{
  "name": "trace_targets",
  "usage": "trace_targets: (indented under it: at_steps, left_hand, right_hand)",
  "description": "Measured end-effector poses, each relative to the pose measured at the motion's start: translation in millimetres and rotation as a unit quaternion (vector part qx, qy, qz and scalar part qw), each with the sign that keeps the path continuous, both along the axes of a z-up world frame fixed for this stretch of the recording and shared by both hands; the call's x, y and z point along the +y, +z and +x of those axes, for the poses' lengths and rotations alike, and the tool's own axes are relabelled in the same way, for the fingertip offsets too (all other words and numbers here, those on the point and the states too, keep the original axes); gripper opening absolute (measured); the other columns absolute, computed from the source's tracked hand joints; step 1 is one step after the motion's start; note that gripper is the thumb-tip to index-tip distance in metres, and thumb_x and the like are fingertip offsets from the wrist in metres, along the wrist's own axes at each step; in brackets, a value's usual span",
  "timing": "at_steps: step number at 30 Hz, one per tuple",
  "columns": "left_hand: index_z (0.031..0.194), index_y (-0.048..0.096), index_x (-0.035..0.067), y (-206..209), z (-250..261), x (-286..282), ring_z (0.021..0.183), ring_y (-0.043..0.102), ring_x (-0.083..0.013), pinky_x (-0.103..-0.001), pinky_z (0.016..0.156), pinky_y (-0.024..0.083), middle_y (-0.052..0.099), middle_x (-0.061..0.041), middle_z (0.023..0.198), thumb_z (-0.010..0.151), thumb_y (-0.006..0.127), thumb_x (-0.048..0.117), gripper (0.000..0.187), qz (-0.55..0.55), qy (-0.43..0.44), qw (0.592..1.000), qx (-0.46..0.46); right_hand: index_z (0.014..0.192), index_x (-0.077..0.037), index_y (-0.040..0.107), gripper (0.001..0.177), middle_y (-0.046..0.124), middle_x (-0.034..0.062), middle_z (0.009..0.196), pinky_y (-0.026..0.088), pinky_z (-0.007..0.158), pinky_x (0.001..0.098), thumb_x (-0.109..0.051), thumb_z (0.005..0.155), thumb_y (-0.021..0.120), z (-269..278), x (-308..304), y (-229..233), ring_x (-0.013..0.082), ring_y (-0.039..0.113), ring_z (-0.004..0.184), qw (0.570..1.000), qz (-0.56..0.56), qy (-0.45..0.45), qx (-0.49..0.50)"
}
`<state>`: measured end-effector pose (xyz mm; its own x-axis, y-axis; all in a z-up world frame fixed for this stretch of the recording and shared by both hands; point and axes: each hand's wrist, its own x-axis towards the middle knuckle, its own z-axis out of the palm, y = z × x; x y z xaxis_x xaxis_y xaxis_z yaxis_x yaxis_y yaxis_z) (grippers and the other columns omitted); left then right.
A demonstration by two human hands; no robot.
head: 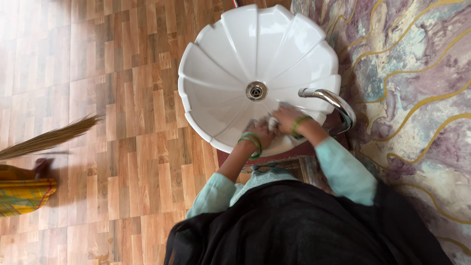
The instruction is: The person wipes the inside and rim of a pedestal sink with a cloth, scrubbing different parts of the basin.
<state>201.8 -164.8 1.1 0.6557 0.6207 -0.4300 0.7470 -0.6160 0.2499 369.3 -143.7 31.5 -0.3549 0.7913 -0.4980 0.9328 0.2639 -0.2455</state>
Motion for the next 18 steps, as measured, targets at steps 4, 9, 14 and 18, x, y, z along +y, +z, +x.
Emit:
trace_targets:
  at_steps: [4, 9, 14, 18]
  left_hand:
    - [0.143, 0.056, 0.011, 10, 9, -23, 0.149, 0.033, -0.036, -0.044, 0.122, 0.029, 0.042, -0.024, 0.154, 0.11, 0.028, 0.049, 0.058, -0.108, -0.012, 0.988, -0.113]
    - [0.139, 0.06, 0.007, -15, 31, -28, 0.153, 0.042, -0.0309, -0.041, 0.128, 0.037, 0.06, -0.018, 0.148, 0.111, 0.024, 0.04, 0.057, -0.069, 0.004, 0.985, -0.157]
    - [0.148, 0.049, 0.013, -70, 36, 28, 0.158, 0.015, -0.0274, -0.046, 0.126, 0.022, 0.038, -0.011, 0.161, 0.107, 0.019, 0.045, 0.059, -0.111, -0.012, 0.993, -0.047]
    - [0.156, 0.036, 0.016, -51, 30, 45, 0.156, 0.012, -0.0282, -0.049, 0.125, 0.02, 0.023, -0.006, 0.167, 0.106, 0.022, 0.048, 0.061, -0.092, 0.016, 0.996, 0.001]
  right_hand:
    - [0.133, -0.014, 0.057, 0.057, 0.061, 0.0068, 0.124, 0.043, 0.109, 0.0439, -0.015, 0.077, 0.068, 45, -50, 27, 0.0256, 0.056, 0.125, 0.996, -0.014, -0.035, 0.086]
    - [0.124, -0.014, 0.066, 0.045, 0.061, 0.0072, 0.128, 0.041, 0.115, 0.0453, -0.015, 0.078, 0.069, 45, -49, 18, 0.029, 0.057, 0.126, 0.988, 0.121, -0.043, 0.083]
    - [0.127, -0.016, 0.063, 0.043, 0.052, 0.008, 0.14, 0.032, 0.117, 0.0561, -0.023, 0.085, 0.071, 16, 4, 7, 0.0318, 0.047, 0.137, 0.996, -0.018, -0.085, -0.017]
    - [0.136, -0.012, 0.057, 0.062, 0.049, 0.0149, 0.147, 0.042, 0.113, 0.0541, -0.036, 0.082, 0.079, -4, 42, -14, 0.0378, 0.047, 0.139, 0.996, -0.025, -0.024, -0.078]
